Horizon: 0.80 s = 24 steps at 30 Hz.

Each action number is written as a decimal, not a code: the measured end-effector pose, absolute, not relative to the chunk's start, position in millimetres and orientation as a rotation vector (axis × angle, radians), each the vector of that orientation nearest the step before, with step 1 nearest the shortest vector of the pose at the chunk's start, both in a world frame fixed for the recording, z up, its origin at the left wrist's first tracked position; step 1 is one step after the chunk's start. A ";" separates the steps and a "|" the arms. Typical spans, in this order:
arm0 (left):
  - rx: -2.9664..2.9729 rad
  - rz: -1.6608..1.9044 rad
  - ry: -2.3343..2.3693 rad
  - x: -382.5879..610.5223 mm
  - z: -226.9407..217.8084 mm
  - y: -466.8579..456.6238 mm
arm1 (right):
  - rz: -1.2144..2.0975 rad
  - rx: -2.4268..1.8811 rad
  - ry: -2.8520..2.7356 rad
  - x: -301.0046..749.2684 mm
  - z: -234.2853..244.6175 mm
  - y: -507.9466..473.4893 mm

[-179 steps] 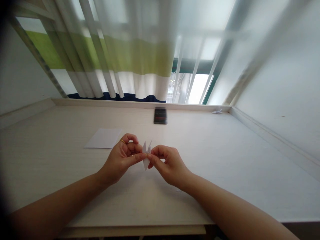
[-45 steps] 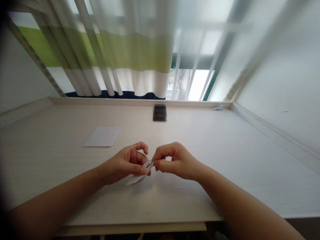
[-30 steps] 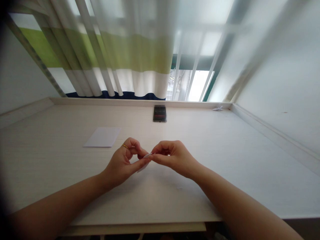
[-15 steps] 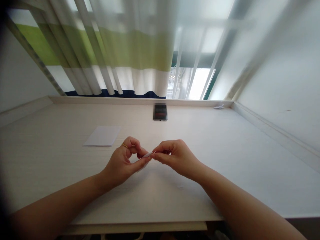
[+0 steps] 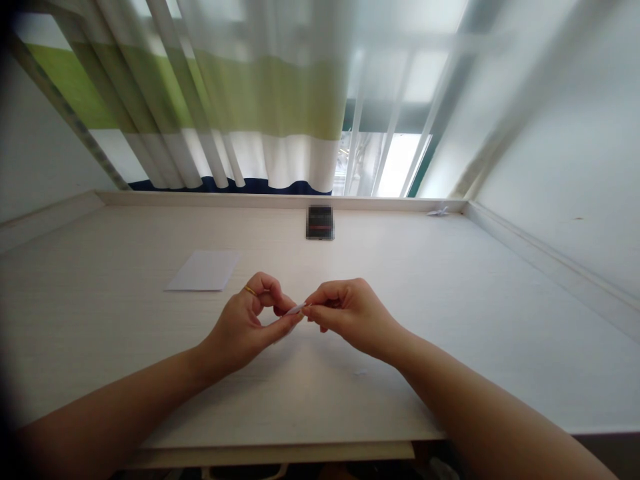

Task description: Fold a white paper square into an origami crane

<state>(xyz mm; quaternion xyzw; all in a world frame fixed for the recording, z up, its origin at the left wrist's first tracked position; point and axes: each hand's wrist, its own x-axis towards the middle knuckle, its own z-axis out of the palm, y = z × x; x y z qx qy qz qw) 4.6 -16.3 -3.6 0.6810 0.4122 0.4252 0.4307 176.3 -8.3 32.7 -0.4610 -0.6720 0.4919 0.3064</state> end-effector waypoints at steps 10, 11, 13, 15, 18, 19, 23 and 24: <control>1.629 1.068 0.979 5.5 -1.6 -17.1 | 1.362 -1.188 -1.682 173.7 31.0 -10.7; 1.618 1.073 0.977 5.3 -1.6 -16.9 | 1.364 -1.194 -1.698 174.1 31.9 -10.1; 1.589 1.078 0.965 5.0 -1.8 -16.4 | 1.358 -1.218 -1.750 175.4 34.4 -8.5; 1.550 1.080 0.948 4.9 -2.2 -16.0 | 1.335 -1.249 -1.801 177.2 36.7 -6.7; 1.500 1.064 0.928 5.2 -3.0 -15.7 | 1.304 -1.271 -1.845 179.0 37.8 -5.2; 1.492 1.056 0.924 5.3 -3.2 -15.6 | 1.300 -1.271 -1.857 179.1 37.5 -5.1; 1.457 1.029 0.909 5.5 -3.5 -15.0 | 1.240 -1.270 -1.903 178.7 35.2 -6.3; 1.446 1.016 0.900 5.4 -3.4 -14.8 | 1.222 -1.266 -1.908 178.6 34.7 -6.7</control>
